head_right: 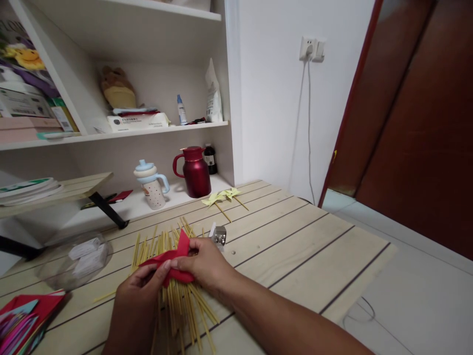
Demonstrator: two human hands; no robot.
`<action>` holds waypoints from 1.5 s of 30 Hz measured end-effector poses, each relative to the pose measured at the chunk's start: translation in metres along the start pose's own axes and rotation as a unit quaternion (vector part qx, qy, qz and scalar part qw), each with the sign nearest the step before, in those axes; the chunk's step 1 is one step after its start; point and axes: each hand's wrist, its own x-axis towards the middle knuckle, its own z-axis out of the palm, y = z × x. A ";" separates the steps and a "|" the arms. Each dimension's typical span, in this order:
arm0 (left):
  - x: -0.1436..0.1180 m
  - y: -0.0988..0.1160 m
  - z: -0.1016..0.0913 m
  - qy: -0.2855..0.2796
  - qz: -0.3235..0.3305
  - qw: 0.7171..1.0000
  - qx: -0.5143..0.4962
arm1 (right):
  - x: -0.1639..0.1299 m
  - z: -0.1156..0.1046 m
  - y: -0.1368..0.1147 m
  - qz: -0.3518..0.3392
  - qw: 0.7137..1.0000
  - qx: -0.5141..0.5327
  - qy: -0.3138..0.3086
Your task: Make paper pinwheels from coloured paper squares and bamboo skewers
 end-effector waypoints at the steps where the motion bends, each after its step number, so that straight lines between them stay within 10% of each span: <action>1: 0.000 0.000 0.001 0.002 -0.002 1.000 -0.003 | 0.001 0.000 0.001 0.001 1.000 -0.003 0.006; 25: -0.009 0.018 0.011 -0.110 -0.107 0.967 -0.206 | 0.002 -0.003 0.001 0.006 0.999 0.018 0.029; 45: 0.012 -0.014 0.016 -0.012 0.095 0.986 -0.140 | 0.004 -0.010 0.002 -0.055 0.998 -0.015 0.013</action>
